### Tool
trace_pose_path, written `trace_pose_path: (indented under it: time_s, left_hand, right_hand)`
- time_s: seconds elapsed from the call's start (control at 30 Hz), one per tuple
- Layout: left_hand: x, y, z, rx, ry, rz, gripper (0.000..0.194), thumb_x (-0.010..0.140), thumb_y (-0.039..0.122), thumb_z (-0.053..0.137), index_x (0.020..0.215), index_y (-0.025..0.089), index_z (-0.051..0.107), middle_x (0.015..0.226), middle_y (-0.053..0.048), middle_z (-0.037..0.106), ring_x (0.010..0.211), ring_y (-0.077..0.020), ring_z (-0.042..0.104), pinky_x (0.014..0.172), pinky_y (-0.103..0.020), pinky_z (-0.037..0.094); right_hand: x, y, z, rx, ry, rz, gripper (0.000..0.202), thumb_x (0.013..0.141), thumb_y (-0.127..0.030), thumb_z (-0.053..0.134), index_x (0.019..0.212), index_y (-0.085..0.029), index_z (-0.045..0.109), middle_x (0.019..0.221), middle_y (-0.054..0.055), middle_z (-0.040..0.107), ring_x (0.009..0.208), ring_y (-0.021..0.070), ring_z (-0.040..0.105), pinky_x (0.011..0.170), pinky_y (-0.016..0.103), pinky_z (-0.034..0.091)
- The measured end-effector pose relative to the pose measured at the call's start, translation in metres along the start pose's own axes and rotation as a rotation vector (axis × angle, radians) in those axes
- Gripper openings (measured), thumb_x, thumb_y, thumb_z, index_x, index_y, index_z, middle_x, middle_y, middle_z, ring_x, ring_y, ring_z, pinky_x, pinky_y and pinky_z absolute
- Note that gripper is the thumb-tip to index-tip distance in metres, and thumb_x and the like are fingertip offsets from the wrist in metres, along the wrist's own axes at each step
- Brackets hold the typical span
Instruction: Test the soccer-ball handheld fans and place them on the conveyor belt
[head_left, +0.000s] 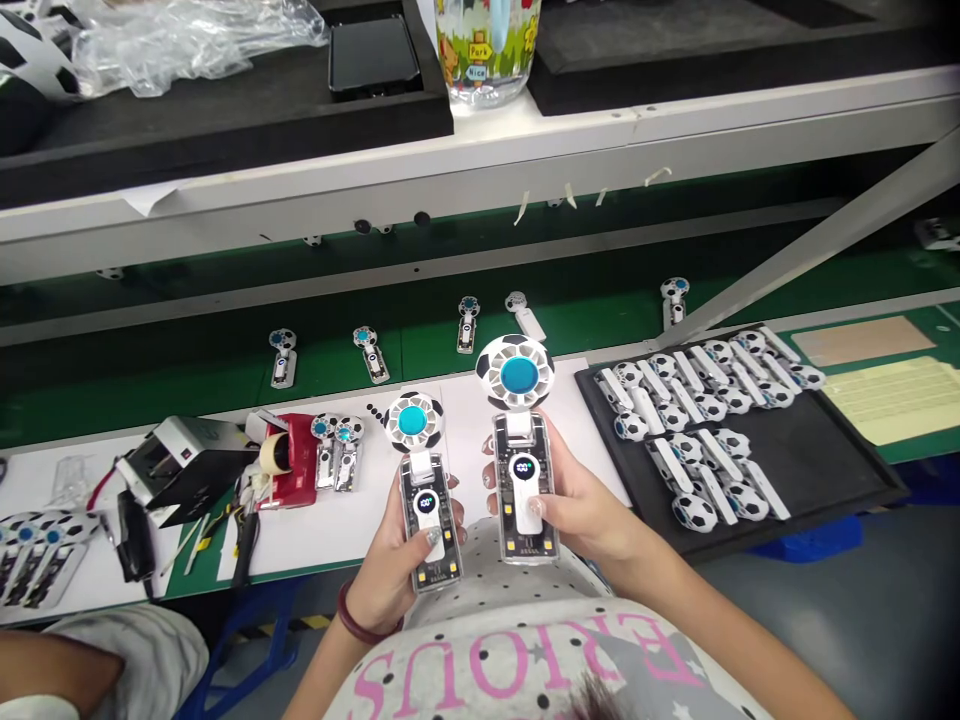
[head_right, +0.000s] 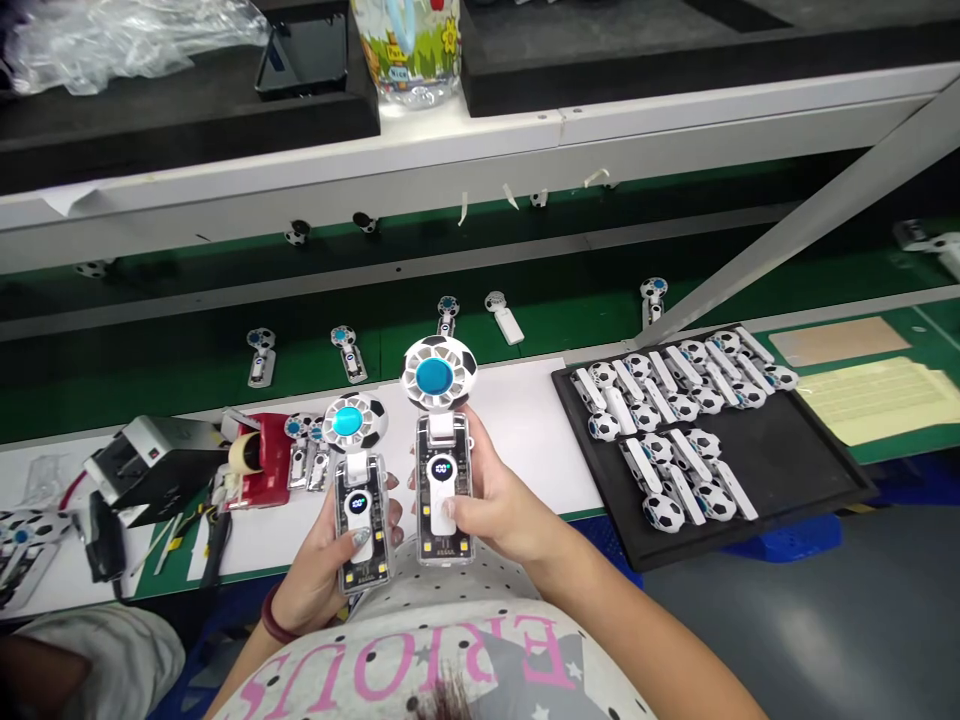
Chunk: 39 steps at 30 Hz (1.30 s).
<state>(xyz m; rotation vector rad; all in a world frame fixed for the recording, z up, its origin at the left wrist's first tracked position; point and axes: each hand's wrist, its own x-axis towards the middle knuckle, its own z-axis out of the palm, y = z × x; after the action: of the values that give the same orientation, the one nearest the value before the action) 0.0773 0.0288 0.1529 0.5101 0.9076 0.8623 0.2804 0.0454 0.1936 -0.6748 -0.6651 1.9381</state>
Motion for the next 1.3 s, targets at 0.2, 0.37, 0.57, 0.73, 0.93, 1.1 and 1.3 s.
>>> trace_pose_path:
  time_s: [0.2, 0.37, 0.57, 0.73, 0.93, 1.1, 1.3]
  left_hand:
    - [-0.001, 0.004, 0.002, -0.013, 0.015, 0.004, 0.074, 0.066, 0.031, 0.074, 0.127, 0.029, 0.032, 0.099, -0.007, 0.055, 0.071, -0.0161, 0.055, 0.058, -0.027, 0.045]
    - [-0.003, 0.008, 0.007, -0.011, 0.004, -0.022, 0.067, 0.064, 0.031, 0.075, 0.121, 0.028, 0.039, 0.100, -0.006, 0.054, 0.070, -0.0145, 0.054, 0.059, -0.028, 0.045]
    - [-0.002, 0.009, 0.009, -0.022, -0.011, 0.003, 0.063, 0.067, 0.027, 0.073, 0.120, 0.030, 0.039, 0.101, -0.005, 0.053, 0.074, -0.0152, 0.054, 0.064, -0.030, 0.046]
    - [-0.002, 0.008, 0.009, -0.035, -0.026, 0.028, 0.060, 0.070, 0.025, 0.071, 0.121, 0.030, 0.040, 0.106, -0.006, 0.052, 0.076, -0.0146, 0.054, 0.064, -0.029, 0.047]
    - [0.001, 0.008, 0.010, -0.057, -0.022, 0.038, 0.059, 0.069, 0.024, 0.071, 0.120, 0.031, 0.042, 0.108, -0.005, 0.052, 0.075, -0.0141, 0.053, 0.063, -0.028, 0.047]
    - [0.005, 0.009, 0.010, -0.177, 0.015, -0.038, 0.034, 0.077, 0.044, 0.061, 0.102, 0.021, 0.056, 0.094, -0.005, 0.056, 0.066, -0.0127, 0.052, 0.057, -0.027, 0.045]
    - [0.017, 0.035, 0.000, -0.278, -0.122, 0.111, 0.049, 0.063, 0.065, 0.062, 0.080, 0.019, 0.060, 0.068, 0.000, 0.054, 0.047, -0.0088, 0.046, 0.043, -0.022, 0.039]
  right_hand:
    - [-0.001, 0.001, 0.000, 0.011, 0.016, -0.018, 0.076, 0.071, -0.027, 0.070, 0.131, -0.030, 0.023, 0.093, 0.002, 0.055, 0.075, 0.0144, 0.056, 0.065, 0.027, 0.045]
    - [-0.001, 0.003, -0.004, 0.007, 0.062, -0.006, 0.073, 0.070, -0.030, 0.070, 0.128, -0.032, 0.026, 0.101, 0.004, 0.054, 0.084, 0.0169, 0.055, 0.072, 0.032, 0.046]
    - [-0.002, 0.004, -0.006, 0.033, 0.079, -0.006, 0.073, 0.070, -0.027, 0.070, 0.128, -0.033, 0.027, 0.101, 0.003, 0.053, 0.083, 0.0163, 0.055, 0.072, 0.032, 0.046]
    - [-0.002, 0.004, -0.005, 0.043, 0.101, 0.002, 0.072, 0.068, -0.028, 0.071, 0.127, -0.033, 0.028, 0.100, 0.003, 0.054, 0.082, 0.0168, 0.055, 0.070, 0.032, 0.046]
    - [-0.002, 0.004, -0.007, 0.025, 0.140, -0.017, 0.073, 0.069, -0.029, 0.071, 0.127, -0.035, 0.028, 0.103, 0.003, 0.053, 0.083, 0.0167, 0.055, 0.071, 0.032, 0.046]
    - [-0.004, 0.008, -0.010, 0.010, 0.138, -0.045, 0.076, 0.069, -0.028, 0.071, 0.129, -0.036, 0.025, 0.104, 0.004, 0.053, 0.084, 0.0173, 0.056, 0.071, 0.033, 0.047]
    - [-0.003, -0.023, -0.015, -0.007, 0.143, -0.138, 0.037, 0.064, -0.041, 0.071, 0.094, -0.025, 0.057, 0.094, 0.003, 0.057, 0.088, 0.0216, 0.058, 0.083, 0.047, 0.045]
